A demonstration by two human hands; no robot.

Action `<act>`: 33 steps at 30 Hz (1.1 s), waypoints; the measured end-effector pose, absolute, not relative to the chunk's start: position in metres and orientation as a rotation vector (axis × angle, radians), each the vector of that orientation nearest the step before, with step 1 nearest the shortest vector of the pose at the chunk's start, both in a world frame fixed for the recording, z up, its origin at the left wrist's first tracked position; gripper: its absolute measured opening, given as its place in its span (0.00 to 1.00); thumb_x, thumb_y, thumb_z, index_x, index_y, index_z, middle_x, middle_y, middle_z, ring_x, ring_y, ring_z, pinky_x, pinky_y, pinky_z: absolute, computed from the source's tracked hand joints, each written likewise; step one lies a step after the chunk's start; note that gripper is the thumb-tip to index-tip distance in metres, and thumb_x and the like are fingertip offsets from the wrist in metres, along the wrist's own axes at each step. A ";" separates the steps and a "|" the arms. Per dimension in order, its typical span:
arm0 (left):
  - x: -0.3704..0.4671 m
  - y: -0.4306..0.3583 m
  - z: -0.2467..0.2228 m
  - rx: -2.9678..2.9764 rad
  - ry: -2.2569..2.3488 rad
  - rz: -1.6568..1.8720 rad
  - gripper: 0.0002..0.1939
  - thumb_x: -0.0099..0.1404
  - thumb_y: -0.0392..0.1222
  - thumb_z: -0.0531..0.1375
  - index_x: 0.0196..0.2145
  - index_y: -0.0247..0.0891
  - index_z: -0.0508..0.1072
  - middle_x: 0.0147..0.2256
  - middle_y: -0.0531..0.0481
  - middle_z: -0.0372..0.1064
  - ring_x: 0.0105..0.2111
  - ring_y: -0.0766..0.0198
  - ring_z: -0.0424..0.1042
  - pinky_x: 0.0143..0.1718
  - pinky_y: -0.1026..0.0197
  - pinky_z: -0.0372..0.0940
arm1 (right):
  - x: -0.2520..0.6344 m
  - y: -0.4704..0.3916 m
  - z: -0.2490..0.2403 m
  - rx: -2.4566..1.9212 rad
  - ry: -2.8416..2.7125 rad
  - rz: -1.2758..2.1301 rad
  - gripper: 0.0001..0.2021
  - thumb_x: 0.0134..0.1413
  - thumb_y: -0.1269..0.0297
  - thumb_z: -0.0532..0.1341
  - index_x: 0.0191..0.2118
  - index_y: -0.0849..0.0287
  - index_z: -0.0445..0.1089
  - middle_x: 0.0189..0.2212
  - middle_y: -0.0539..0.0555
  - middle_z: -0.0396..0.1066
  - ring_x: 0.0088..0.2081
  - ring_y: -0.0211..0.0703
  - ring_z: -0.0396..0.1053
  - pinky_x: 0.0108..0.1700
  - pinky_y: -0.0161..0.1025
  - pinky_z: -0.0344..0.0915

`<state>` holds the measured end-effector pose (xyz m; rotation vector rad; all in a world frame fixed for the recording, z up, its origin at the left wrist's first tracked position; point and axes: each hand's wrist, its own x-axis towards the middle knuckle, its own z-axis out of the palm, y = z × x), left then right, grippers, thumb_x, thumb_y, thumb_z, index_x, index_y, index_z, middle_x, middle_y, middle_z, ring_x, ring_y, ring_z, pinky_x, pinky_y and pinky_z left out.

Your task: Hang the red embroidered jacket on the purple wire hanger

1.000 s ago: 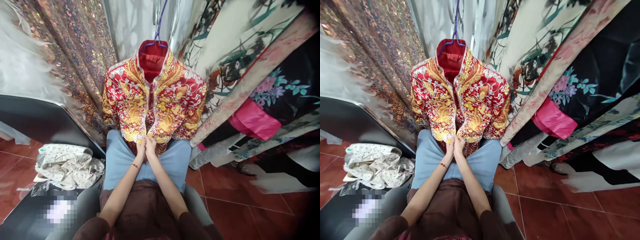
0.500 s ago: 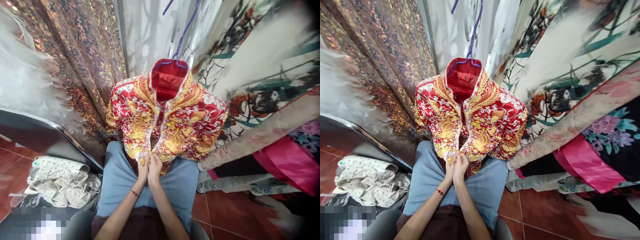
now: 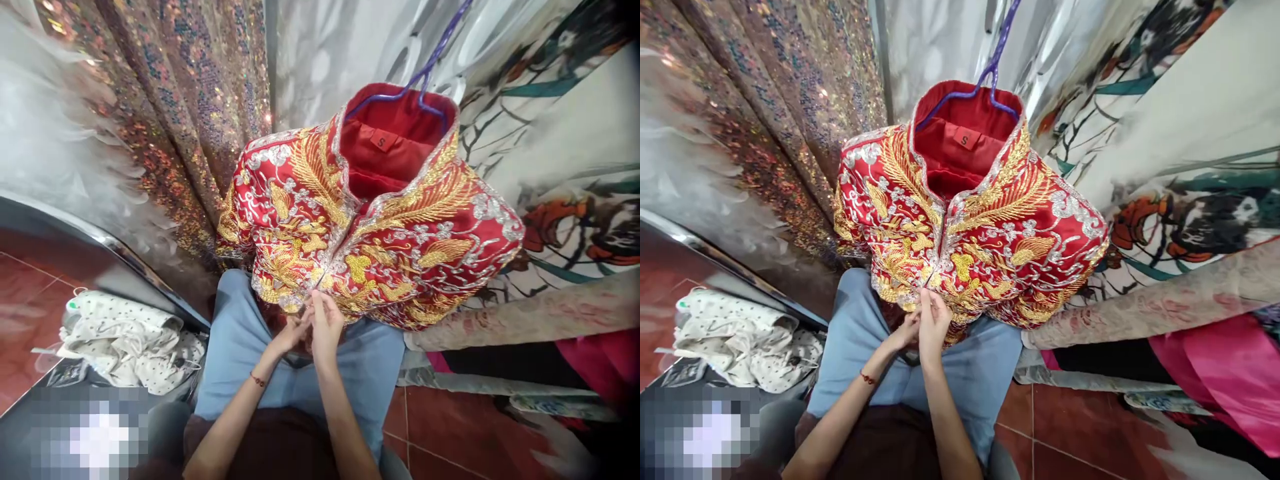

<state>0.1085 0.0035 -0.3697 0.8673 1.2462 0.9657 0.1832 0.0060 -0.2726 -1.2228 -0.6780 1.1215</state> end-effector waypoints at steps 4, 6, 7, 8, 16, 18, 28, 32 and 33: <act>0.082 0.008 -0.317 1.502 1.410 0.618 0.13 0.62 0.47 0.60 0.23 0.39 0.69 0.22 0.51 0.69 0.22 0.65 0.66 0.26 0.65 0.53 | 0.190 0.008 -0.273 -1.243 -0.762 1.101 0.15 0.52 0.52 0.65 0.35 0.60 0.75 0.27 0.49 0.71 0.20 0.30 0.63 0.25 0.31 0.62; 0.078 0.016 -0.288 1.773 1.534 0.712 0.08 0.64 0.44 0.58 0.29 0.40 0.69 0.27 0.51 0.71 0.27 0.64 0.68 0.29 0.65 0.53 | 0.190 0.009 -0.272 -1.219 -0.763 1.110 0.13 0.51 0.53 0.66 0.33 0.60 0.75 0.24 0.48 0.69 0.21 0.31 0.64 0.26 0.31 0.62; 0.079 0.021 -0.276 1.895 1.579 0.734 0.06 0.64 0.42 0.57 0.30 0.40 0.68 0.29 0.51 0.71 0.29 0.63 0.68 0.30 0.65 0.53 | 0.190 0.009 -0.271 -1.203 -0.755 1.118 0.13 0.51 0.54 0.66 0.32 0.60 0.74 0.23 0.48 0.68 0.21 0.31 0.63 0.26 0.31 0.61; 0.080 0.026 -0.266 2.000 1.620 0.730 0.06 0.64 0.42 0.57 0.30 0.40 0.67 0.29 0.50 0.71 0.30 0.62 0.69 0.31 0.64 0.53 | 0.189 0.010 -0.270 -1.189 -0.746 1.128 0.12 0.51 0.54 0.66 0.31 0.60 0.74 0.21 0.47 0.67 0.20 0.31 0.62 0.25 0.31 0.60; 0.087 0.045 -0.260 2.202 1.637 0.576 0.07 0.67 0.39 0.54 0.31 0.39 0.69 0.31 0.48 0.73 0.30 0.60 0.72 0.30 0.62 0.53 | 0.183 0.007 -0.264 -1.180 -0.681 1.174 0.15 0.50 0.52 0.66 0.29 0.61 0.72 0.16 0.42 0.57 0.14 0.25 0.49 0.17 0.29 0.44; 0.088 0.045 -0.262 2.181 1.604 0.577 0.08 0.68 0.40 0.53 0.33 0.38 0.70 0.32 0.47 0.73 0.30 0.60 0.72 0.30 0.62 0.54 | 0.182 0.007 -0.261 -1.179 -0.715 1.181 0.15 0.51 0.52 0.66 0.29 0.61 0.73 0.17 0.43 0.60 0.14 0.25 0.51 0.16 0.29 0.45; 0.101 0.033 -0.250 2.067 1.597 0.638 0.12 0.70 0.35 0.49 0.34 0.38 0.71 0.32 0.45 0.74 0.27 0.63 0.71 0.29 0.64 0.54 | 0.177 0.020 -0.230 -1.164 -0.738 1.048 0.15 0.53 0.52 0.65 0.30 0.60 0.72 0.15 0.44 0.63 0.16 0.29 0.57 0.21 0.30 0.57; 0.108 0.031 -0.253 2.039 1.657 0.617 0.13 0.69 0.35 0.50 0.37 0.37 0.75 0.33 0.43 0.75 0.26 0.60 0.71 0.28 0.63 0.54 | 0.174 0.020 -0.219 -1.163 -0.725 0.969 0.14 0.55 0.53 0.64 0.33 0.60 0.73 0.16 0.44 0.64 0.16 0.29 0.58 0.21 0.30 0.58; 0.110 0.030 -0.255 2.039 1.643 0.647 0.13 0.69 0.36 0.51 0.39 0.38 0.75 0.34 0.42 0.76 0.27 0.60 0.71 0.28 0.62 0.54 | 0.174 0.019 -0.215 -1.162 -0.728 0.946 0.13 0.55 0.54 0.64 0.34 0.60 0.73 0.16 0.44 0.64 0.16 0.29 0.58 0.22 0.30 0.58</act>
